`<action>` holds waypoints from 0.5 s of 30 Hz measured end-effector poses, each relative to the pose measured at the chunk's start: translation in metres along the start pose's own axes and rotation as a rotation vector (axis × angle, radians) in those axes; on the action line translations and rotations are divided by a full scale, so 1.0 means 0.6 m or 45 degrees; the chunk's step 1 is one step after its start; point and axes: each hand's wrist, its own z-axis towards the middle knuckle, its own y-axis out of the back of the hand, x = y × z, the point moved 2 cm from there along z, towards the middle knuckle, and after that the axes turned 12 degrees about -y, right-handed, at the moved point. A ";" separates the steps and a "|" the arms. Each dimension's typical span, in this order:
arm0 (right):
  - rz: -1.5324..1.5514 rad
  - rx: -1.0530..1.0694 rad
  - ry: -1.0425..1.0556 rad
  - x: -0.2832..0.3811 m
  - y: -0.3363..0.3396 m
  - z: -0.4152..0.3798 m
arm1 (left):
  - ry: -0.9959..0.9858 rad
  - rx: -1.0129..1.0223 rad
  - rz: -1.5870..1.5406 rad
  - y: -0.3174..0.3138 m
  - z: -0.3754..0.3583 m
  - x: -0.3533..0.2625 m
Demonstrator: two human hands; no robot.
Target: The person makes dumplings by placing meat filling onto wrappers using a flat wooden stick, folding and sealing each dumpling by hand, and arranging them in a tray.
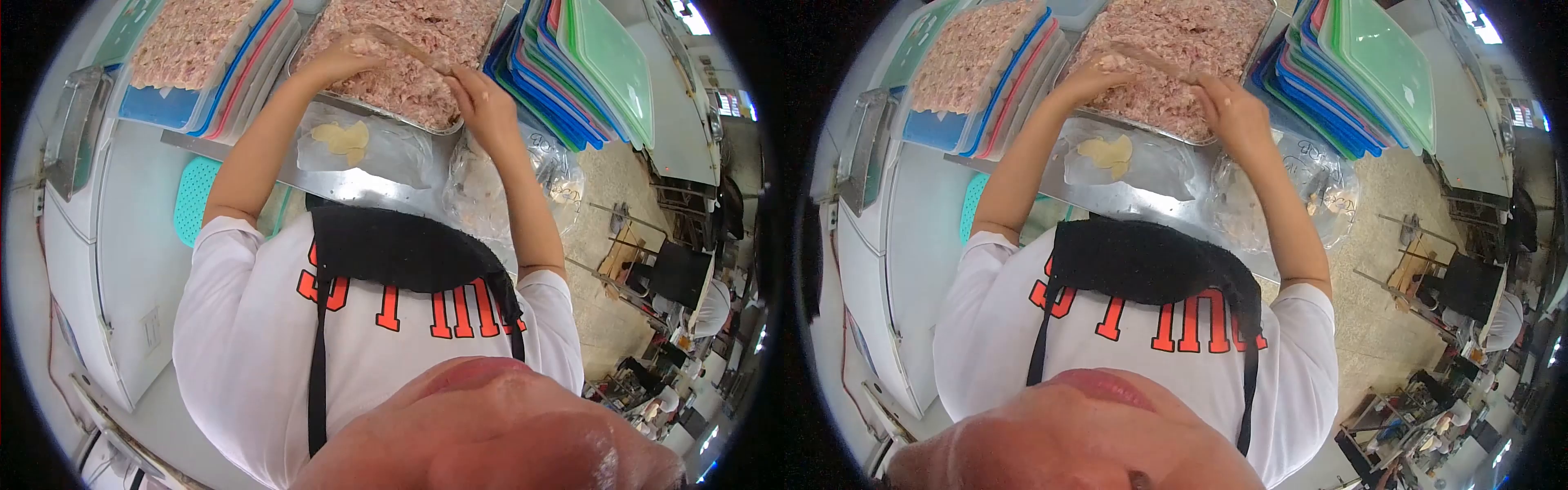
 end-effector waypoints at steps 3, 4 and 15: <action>-0.161 -0.018 -0.008 -0.003 -0.037 -0.011 | -0.029 0.058 0.009 -0.004 0.017 0.030; -0.323 0.085 -0.085 -0.033 -0.053 -0.006 | -0.178 0.100 0.079 -0.009 0.020 0.037; 0.486 0.494 -0.299 -0.013 0.043 -0.012 | -0.786 0.052 0.132 0.018 0.001 -0.040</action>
